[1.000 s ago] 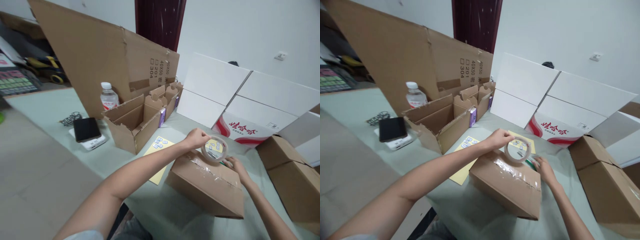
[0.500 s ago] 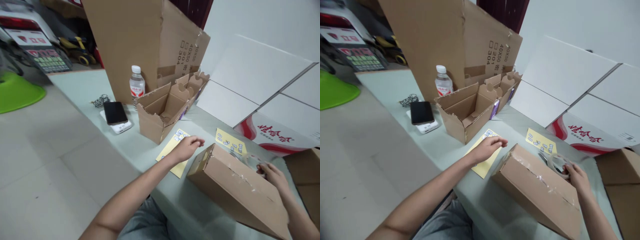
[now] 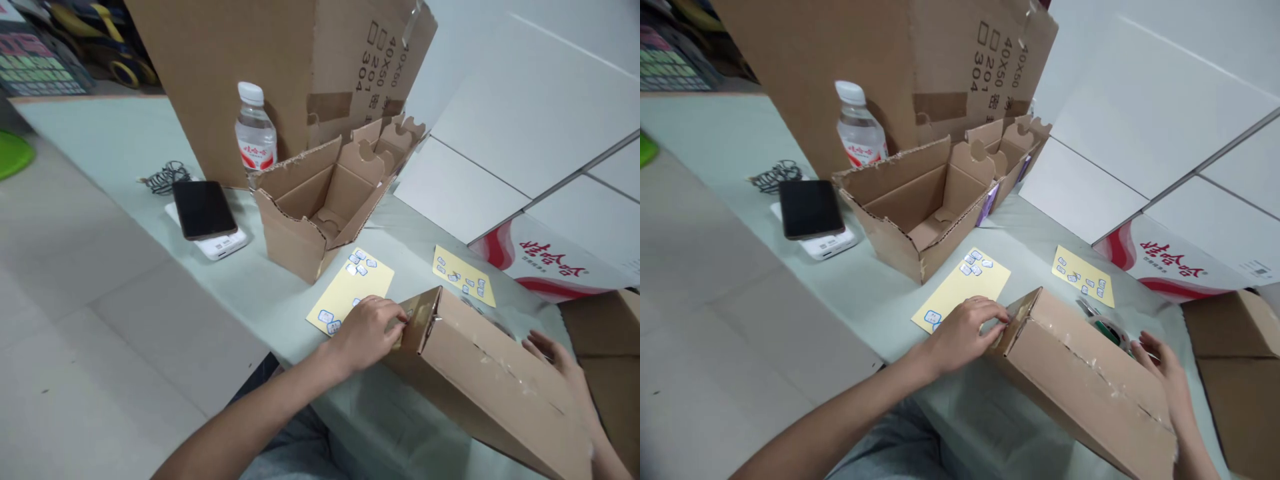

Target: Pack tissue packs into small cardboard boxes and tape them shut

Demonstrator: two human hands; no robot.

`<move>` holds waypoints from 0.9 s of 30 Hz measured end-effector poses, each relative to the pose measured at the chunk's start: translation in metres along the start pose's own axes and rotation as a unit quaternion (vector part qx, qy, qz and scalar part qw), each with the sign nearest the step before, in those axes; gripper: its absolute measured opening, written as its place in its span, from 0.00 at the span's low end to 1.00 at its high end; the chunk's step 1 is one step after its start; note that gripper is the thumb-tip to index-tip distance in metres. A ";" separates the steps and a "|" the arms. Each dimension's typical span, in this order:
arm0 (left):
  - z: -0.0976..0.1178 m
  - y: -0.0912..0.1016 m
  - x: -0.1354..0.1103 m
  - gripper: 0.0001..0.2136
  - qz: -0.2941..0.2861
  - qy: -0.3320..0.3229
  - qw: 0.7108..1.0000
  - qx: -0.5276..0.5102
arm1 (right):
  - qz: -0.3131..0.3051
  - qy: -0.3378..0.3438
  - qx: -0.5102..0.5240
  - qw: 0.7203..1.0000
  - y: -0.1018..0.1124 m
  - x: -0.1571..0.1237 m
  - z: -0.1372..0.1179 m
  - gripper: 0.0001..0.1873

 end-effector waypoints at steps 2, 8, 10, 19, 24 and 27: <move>0.000 -0.003 0.002 0.06 0.008 -0.012 1.000 0.021 | 0.003 -0.031 0.024 0.999 0.003 -0.014 -0.006 0.34; -0.003 0.007 0.004 0.06 0.039 -0.019 0.995 0.093 | 0.053 -0.083 0.163 0.982 0.015 -0.054 -0.041 0.28; -0.003 0.017 0.019 0.07 0.067 -0.005 0.989 0.130 | 0.076 -0.099 0.210 0.970 0.019 -0.062 -0.049 0.25; 0.063 -0.083 0.202 0.14 -0.013 -0.155 0.934 0.322 | 0.110 -0.064 0.225 0.966 0.017 -0.080 -0.046 0.22; 0.064 -0.149 0.248 0.16 -0.091 -0.224 0.898 0.369 | 0.120 -0.078 0.259 0.955 0.011 -0.091 -0.022 0.20; 0.054 -0.159 0.257 0.17 -0.129 -0.222 0.897 0.360 | 0.128 -0.072 0.282 0.948 0.015 -0.094 -0.014 0.18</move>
Point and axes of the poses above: each hand's wrist, its own x-axis towards the middle knuckle, its own y-axis out of the back of the hand, z = x × y, the point moved 7 cm from there along x, towards the middle knuckle, and after that the axes turned 10 degrees about y, right-handed, at the moved point
